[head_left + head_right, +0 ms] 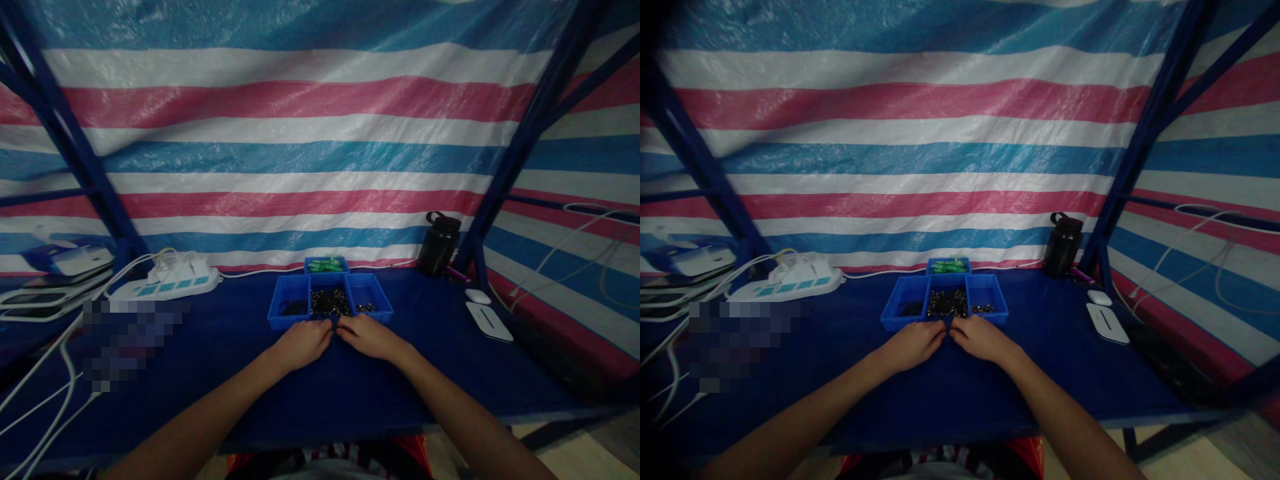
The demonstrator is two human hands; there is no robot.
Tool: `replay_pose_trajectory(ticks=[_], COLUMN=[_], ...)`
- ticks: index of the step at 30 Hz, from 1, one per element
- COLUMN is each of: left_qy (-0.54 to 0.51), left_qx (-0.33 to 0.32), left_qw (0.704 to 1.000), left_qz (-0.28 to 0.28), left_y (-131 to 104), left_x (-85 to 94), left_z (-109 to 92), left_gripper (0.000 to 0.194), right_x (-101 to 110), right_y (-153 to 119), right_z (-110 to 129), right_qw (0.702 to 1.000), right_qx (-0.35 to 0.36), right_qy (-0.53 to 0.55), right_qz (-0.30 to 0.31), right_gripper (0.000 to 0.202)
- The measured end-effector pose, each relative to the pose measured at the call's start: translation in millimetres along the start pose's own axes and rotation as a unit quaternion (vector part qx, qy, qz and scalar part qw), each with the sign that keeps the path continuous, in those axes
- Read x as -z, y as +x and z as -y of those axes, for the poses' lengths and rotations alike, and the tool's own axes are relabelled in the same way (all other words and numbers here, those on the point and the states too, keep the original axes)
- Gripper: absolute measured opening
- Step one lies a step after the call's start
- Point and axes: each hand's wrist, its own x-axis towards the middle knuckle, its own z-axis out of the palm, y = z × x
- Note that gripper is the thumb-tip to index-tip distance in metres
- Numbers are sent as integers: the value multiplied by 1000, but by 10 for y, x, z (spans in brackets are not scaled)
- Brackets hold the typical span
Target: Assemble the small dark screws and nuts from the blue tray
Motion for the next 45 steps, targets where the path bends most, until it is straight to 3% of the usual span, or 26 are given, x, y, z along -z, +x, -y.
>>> replay_pose_trajectory(ticks=[14, 34, 41, 45], left_qy=[6, 13, 18, 9], left_qx=[-11, 6, 5, 5], left_qw=[1000, 1000, 999, 1000], left_qz=[3, 15, 30, 22], left_y=[-2, 5, -2, -8], left_x=[11, 18, 33, 55], left_z=[14, 6, 5, -11], left_gripper=[23, 25, 21, 24], right_x=[-2, 13, 25, 13], right_y=[-16, -3, -31, -27], right_z=[8, 17, 34, 17], right_qw=[999, 1000, 997, 999], right_qx=[-29, -2, -37, -32], right_qy=[21, 11, 71, 35], right_qz=[-5, 20, 10, 8], right_gripper=[20, 32, 23, 16])
